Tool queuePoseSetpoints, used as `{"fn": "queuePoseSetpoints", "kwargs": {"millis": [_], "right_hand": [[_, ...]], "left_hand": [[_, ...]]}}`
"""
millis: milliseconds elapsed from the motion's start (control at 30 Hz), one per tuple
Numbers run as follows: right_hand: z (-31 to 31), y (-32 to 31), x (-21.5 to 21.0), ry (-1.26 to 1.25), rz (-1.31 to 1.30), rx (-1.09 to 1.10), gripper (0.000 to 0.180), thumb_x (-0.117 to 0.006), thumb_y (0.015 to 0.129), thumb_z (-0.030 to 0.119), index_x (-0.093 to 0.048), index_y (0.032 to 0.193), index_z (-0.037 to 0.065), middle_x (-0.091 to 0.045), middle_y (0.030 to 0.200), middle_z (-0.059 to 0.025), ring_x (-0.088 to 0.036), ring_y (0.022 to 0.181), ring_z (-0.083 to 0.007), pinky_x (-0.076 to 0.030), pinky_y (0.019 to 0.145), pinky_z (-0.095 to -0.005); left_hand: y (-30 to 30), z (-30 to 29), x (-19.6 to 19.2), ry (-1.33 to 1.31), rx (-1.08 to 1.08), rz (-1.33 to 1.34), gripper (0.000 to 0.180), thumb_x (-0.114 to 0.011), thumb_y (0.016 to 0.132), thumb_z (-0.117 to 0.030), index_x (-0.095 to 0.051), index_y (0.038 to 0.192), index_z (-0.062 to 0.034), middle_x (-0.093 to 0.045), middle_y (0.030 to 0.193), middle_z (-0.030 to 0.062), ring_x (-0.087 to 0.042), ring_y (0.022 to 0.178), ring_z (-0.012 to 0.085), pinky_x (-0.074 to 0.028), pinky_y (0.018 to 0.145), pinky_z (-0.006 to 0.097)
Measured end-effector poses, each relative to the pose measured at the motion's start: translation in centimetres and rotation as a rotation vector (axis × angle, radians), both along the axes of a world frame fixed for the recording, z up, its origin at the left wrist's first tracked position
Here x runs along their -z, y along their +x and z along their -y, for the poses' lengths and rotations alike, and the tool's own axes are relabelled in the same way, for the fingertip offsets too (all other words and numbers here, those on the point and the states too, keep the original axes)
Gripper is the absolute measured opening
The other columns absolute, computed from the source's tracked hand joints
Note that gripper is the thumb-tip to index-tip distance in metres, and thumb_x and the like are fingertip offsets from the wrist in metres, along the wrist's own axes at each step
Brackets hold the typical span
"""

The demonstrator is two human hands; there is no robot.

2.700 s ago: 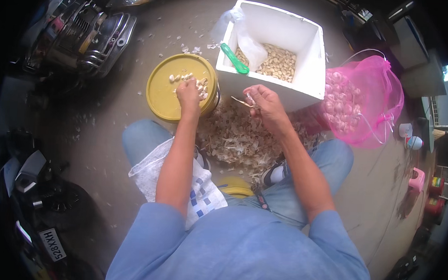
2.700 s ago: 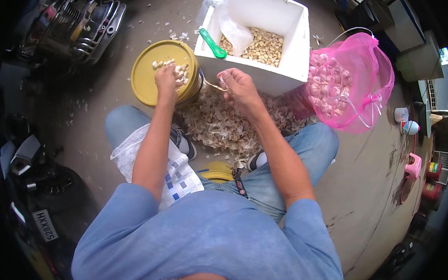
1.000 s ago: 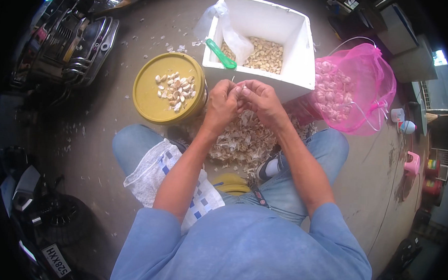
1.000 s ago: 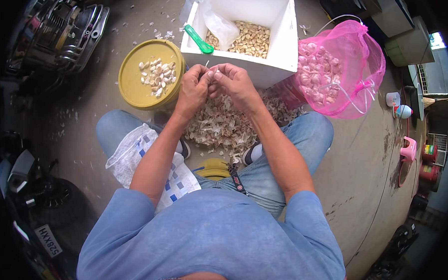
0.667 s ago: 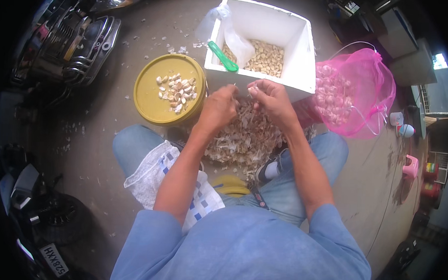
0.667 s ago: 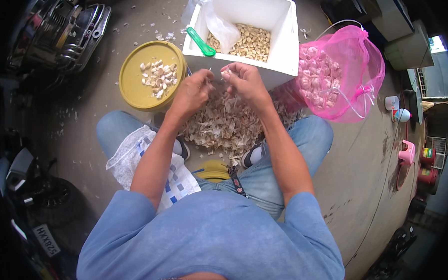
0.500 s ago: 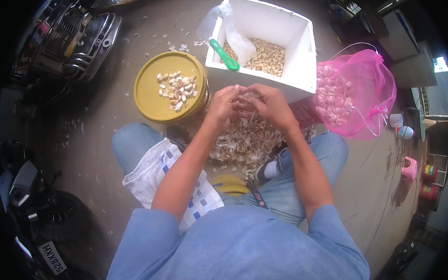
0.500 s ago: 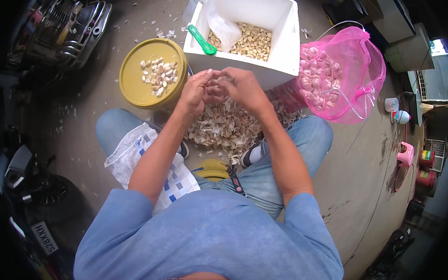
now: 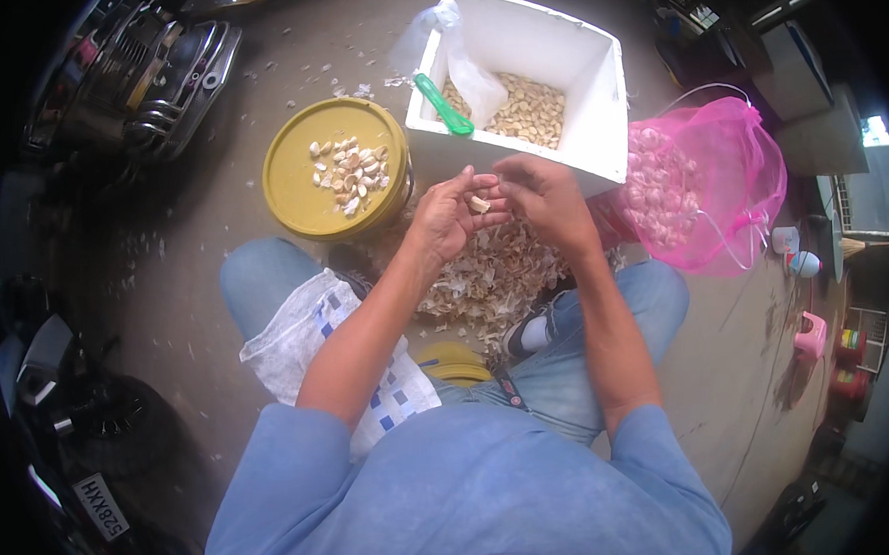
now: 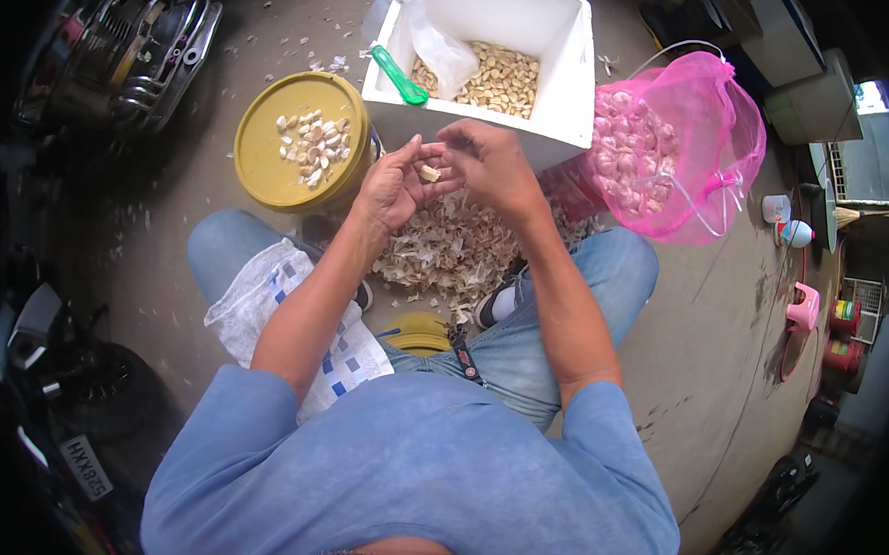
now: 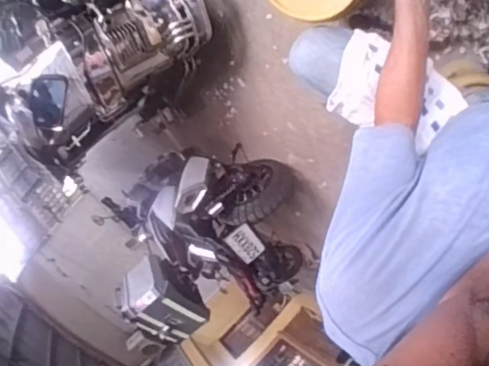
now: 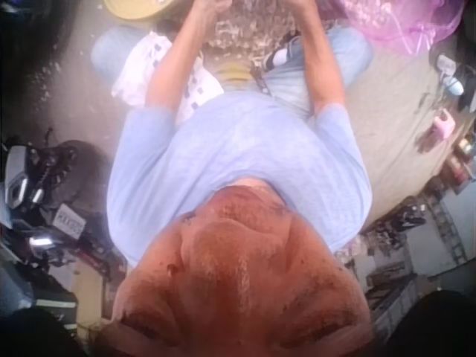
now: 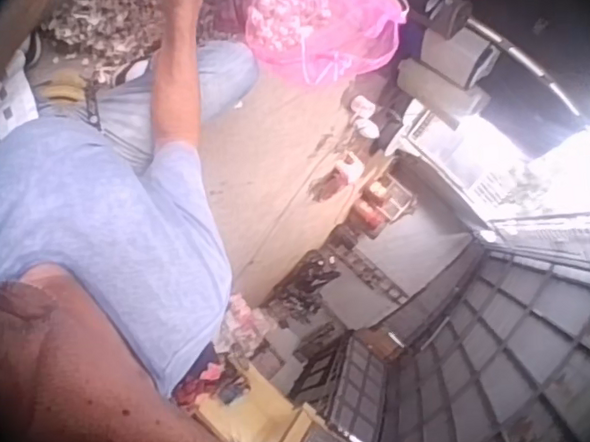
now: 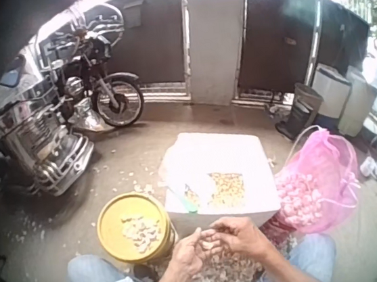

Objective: The person peels garlic bulbs and separates garlic cloves by hand, taking garlic from a mesh bag and placing cloves onto a lid and into a container.

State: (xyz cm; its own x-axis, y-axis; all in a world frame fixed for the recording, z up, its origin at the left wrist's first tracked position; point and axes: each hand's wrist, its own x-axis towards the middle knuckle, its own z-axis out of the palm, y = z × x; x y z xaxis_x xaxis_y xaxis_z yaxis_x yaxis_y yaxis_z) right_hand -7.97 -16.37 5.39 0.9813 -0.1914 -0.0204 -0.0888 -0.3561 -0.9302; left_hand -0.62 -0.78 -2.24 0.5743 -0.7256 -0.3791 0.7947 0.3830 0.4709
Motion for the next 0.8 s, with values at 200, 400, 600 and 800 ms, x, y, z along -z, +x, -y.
{"fn": "queuePoseSetpoints", "kwargs": {"millis": [200,400,600,800], "right_hand": [[-0.2,0.2,2.1,0.243,-0.039,-0.051,0.019,-0.068,0.091,0.000,-0.066,0.108,-0.007,-0.074,0.094,-0.0151,-0.071,0.089,-0.0169,-0.060,0.070,-0.0313],[-0.6,0.3,1.8,-0.110,-0.100,-0.031,0.020,-0.071,0.087,0.002,-0.064,0.105,-0.004,-0.072,0.094,-0.0196,-0.073,0.086,-0.0240,-0.057,0.073,-0.0377],[-2.0,-0.1,1.1,-0.371,0.089,-0.141,0.025,-0.071,0.088,0.005,-0.064,0.110,-0.003,-0.072,0.095,-0.0211,-0.073,0.085,-0.0280,-0.057,0.073,-0.0380],[-1.0,0.2,0.9,0.128,-0.200,-0.061,0.026,-0.069,0.090,0.009,-0.069,0.115,0.002,-0.071,0.107,-0.0174,-0.070,0.094,-0.0363,-0.056,0.082,-0.0406]], "left_hand": [[-0.2,0.3,0.1,-0.020,-0.005,0.007,0.036,-0.049,0.109,-0.033,-0.060,0.115,0.0007,-0.067,0.104,0.0089,-0.070,0.093,0.0212,-0.063,0.085,0.045],[-0.2,0.1,0.3,0.030,0.017,0.023,0.037,-0.052,0.108,-0.034,-0.062,0.116,0.0008,-0.068,0.107,0.0091,-0.069,0.090,0.0176,-0.063,0.078,0.040],[0.0,0.5,-0.1,0.118,0.008,0.048,0.041,-0.053,0.107,-0.042,-0.066,0.112,-0.0039,-0.069,0.095,0.0065,-0.068,0.080,0.0162,-0.057,0.066,0.032],[-0.3,0.0,-1.2,0.138,0.035,0.028,0.045,-0.050,0.107,-0.048,-0.064,0.117,-0.0068,-0.069,0.087,0.0045,-0.061,0.066,0.0120,-0.044,0.050,0.024]]}}
